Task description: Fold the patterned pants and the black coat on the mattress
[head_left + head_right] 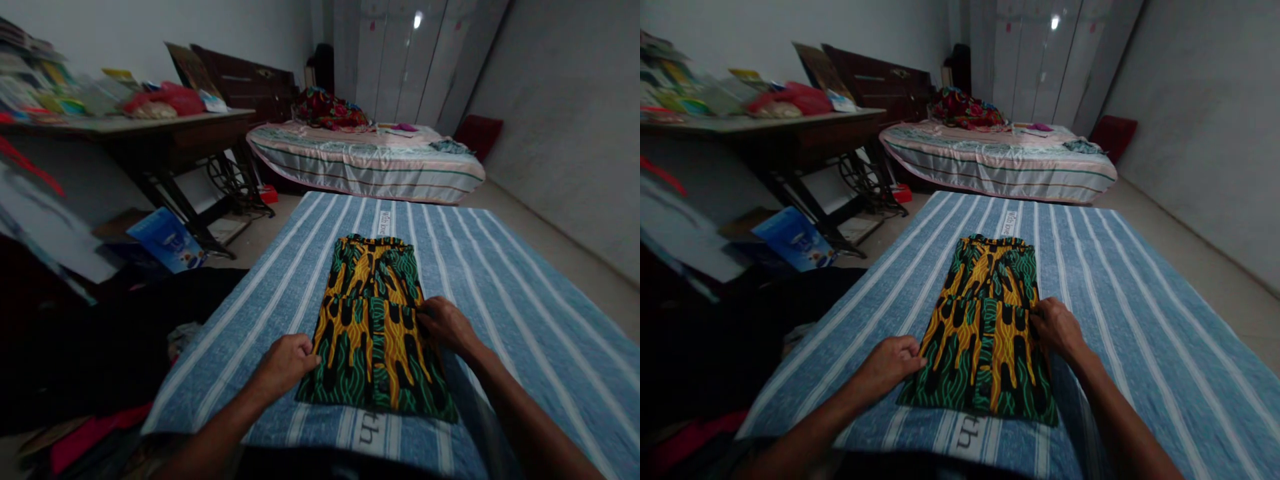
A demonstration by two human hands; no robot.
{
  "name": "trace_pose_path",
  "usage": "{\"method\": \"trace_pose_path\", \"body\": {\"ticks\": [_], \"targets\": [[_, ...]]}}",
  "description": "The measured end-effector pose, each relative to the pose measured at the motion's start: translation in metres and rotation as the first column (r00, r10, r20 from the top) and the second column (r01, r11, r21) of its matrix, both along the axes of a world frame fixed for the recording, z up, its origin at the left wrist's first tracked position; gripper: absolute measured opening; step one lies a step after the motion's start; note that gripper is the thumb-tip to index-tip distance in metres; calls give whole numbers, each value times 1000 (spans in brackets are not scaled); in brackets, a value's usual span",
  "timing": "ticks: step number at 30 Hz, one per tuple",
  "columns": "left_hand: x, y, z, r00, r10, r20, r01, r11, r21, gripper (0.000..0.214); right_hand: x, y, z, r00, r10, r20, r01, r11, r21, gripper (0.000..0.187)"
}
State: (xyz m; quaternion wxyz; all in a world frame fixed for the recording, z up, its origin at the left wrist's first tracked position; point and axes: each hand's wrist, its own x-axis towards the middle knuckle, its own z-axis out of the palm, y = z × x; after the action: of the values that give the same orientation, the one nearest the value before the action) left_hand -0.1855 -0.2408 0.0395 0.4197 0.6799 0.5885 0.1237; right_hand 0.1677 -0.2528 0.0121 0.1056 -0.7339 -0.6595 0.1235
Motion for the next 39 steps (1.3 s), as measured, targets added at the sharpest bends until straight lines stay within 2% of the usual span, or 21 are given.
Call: {"method": "trace_pose_path", "body": {"ticks": [5,8,15,20,23,30,35,39], "targets": [[4,-5,3,991,48,128,-47,999,-11,25,2,3,-1,999,-34,-10,34,999,35,17],[7,-10,6,970,119,211,-105,991,-79,28,3,5,-2,999,-22,-25,24,999,48,15],[5,-15,11,938,186,292,-114,962,-249,37,2,8,-5,1000,2,-28,0,997,76,14],[4,-16,13,910,252,329,-174,953,-249,37,4,8,0,999,19,-47,-13,993,116,13],[2,-17,11,921,229,315,-137,948,-288,39,4,8,0,997,25,-68,-15,990,142,13],[-2,-21,8,946,181,270,-82,937,-339,37,5,9,-6,997,34,-71,-25,993,115,14],[2,-23,6,945,153,290,-36,928,-371,34,6,8,-7,993,48,-104,-32,989,146,16],[4,-24,9,951,165,261,-56,924,-378,34,6,7,-5,990,40,-132,-17,985,174,14]]}}
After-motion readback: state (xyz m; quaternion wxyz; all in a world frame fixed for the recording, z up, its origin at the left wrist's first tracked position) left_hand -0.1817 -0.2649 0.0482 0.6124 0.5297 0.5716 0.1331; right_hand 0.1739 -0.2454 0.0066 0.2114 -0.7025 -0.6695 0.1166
